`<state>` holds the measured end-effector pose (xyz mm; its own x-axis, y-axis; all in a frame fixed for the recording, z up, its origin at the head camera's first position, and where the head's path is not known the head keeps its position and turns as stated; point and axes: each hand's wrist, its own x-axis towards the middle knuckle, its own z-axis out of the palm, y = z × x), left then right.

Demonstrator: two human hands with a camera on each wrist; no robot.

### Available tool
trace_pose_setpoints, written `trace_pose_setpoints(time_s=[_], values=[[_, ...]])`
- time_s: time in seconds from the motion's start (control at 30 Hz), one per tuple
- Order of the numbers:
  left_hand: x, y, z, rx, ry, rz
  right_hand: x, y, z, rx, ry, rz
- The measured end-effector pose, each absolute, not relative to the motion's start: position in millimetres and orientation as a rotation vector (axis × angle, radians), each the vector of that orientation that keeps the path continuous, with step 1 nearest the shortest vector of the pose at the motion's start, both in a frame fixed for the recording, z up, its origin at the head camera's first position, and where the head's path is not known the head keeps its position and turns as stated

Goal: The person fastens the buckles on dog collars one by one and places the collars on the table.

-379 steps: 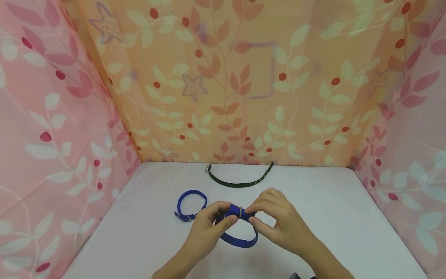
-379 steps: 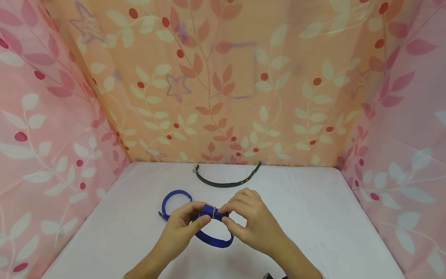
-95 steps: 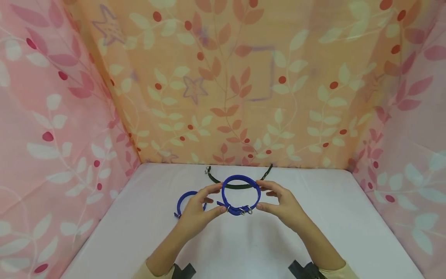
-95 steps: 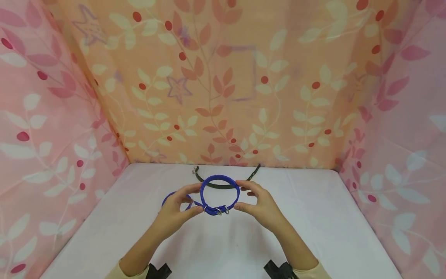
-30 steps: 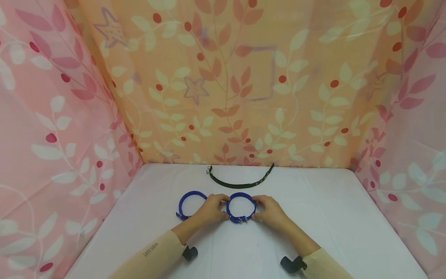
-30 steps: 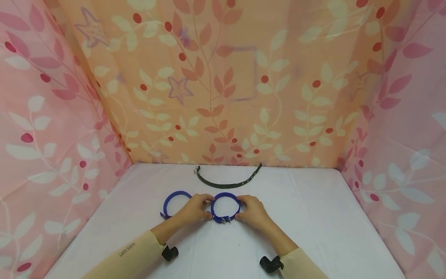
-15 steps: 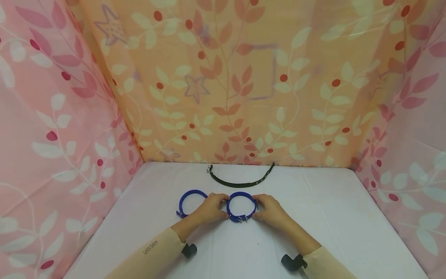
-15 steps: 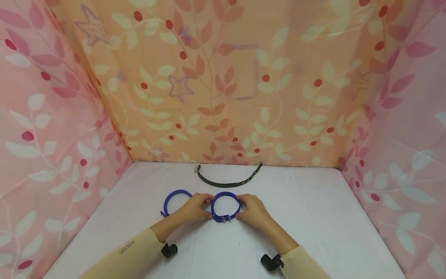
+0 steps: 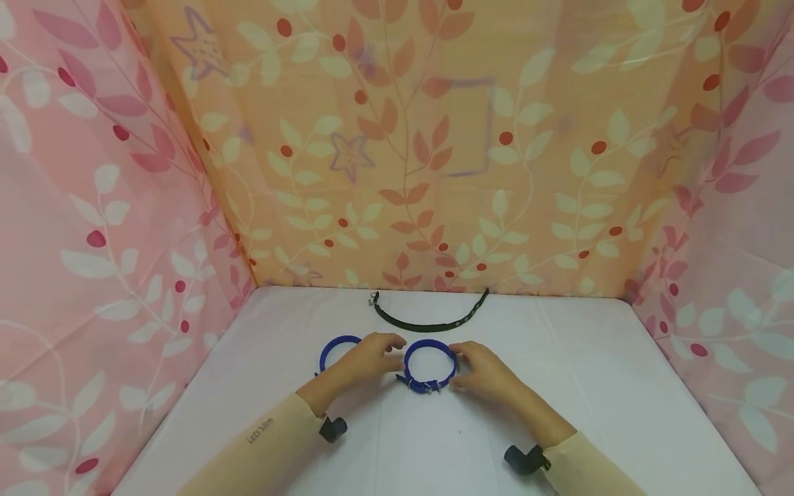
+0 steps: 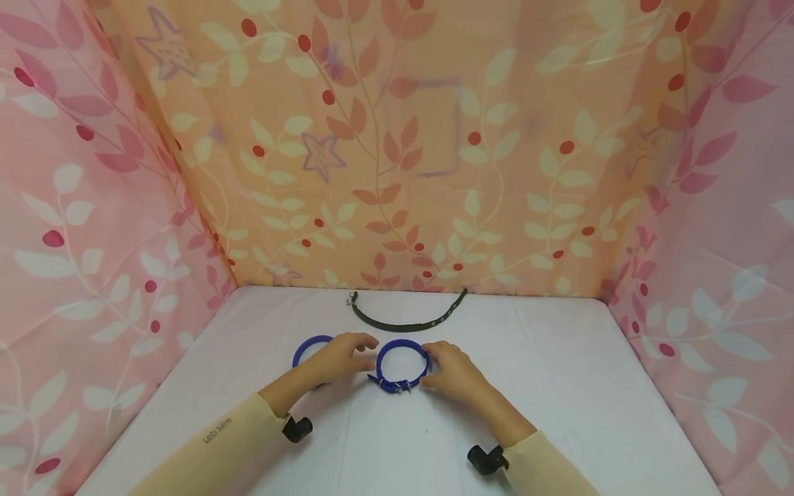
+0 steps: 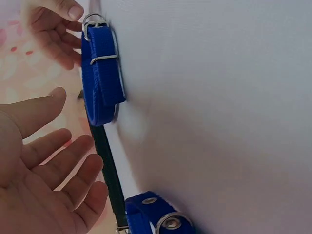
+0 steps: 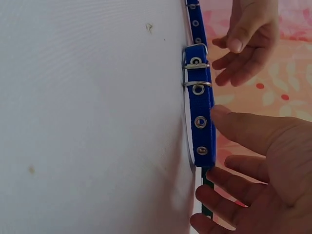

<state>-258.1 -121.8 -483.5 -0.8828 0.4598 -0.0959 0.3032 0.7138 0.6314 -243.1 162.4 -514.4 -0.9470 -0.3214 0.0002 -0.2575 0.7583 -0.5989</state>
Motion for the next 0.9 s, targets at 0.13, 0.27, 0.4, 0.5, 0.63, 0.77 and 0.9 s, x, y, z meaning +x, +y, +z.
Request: trace_pose_setpoints(time_s=[0.13, 0.27, 0.4, 0.5, 0.63, 0.77, 0.9], values=[[-259.4, -124.7, -479.4, 0.659, 2.695, 0.939, -243.2, 164.7, -509.8, -0.449, 2.864, -0.991], [-262.9, -128.0, -474.4, 0.657, 2.74, 0.931, -244.7, 165.5, -501.0, -0.406, 2.887, -1.061], [-271.1, -130.6, -467.3, 0.618, 2.777, 0.945, -248.9, 167.6, -490.2, -0.377, 2.944, -1.077], [-278.6, -133.6, -461.4, 0.571, 2.812, 0.965, -255.6, 169.6, -484.2, -0.391, 2.99, -1.078], [-289.5, -136.9, -455.9, 0.515, 2.865, 0.995, -268.4, 174.3, -481.7, -0.412, 3.043, -1.119], [-301.9, -140.2, -455.5, 0.462, 2.924, 1.005, -283.7, 180.0, -483.5, -0.415, 3.11, -1.15], [-312.6, -145.2, -455.6, 0.377, 2.966, 0.99, -297.3, 183.7, -482.6, -0.385, 3.133, -1.148]])
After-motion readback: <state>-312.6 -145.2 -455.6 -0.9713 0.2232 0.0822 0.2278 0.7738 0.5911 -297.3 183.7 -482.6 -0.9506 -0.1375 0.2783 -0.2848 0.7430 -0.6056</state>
